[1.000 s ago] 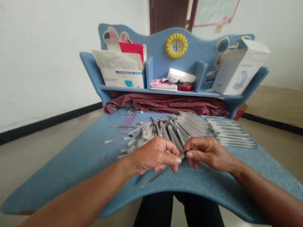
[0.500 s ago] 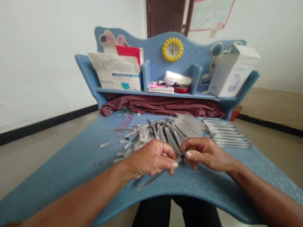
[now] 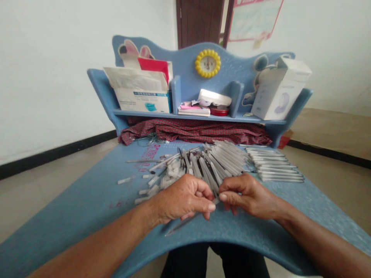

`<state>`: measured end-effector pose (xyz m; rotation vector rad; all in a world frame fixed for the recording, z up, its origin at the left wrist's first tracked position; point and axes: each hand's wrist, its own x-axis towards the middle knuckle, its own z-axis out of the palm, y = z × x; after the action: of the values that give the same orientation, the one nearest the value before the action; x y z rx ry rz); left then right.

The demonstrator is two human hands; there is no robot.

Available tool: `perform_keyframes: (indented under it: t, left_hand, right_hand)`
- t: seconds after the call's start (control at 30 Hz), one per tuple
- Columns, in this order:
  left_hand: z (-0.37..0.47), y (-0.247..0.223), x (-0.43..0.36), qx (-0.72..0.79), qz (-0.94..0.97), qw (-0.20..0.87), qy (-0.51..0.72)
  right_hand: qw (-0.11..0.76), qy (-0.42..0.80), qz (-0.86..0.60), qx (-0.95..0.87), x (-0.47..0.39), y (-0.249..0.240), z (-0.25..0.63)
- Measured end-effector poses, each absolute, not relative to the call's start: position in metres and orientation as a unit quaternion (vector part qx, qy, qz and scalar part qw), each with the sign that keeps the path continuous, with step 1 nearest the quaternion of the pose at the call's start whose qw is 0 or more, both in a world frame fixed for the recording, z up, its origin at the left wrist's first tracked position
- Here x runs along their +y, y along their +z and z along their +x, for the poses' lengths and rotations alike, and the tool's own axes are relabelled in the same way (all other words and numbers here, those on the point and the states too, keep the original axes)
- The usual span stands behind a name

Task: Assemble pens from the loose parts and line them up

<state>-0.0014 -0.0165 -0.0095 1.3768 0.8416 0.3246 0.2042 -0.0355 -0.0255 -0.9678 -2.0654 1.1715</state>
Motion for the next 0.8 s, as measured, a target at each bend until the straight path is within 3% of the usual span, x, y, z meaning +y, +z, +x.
perform_keyframes:
  t: [0.8]
  left_hand:
    - [-0.0009,-0.0081,-0.0164,0.397,0.629,0.658,0.115]
  right_hand:
    - [0.272,0.42,-0.363,-0.786,-0.0374,-0.0244,0.2037]
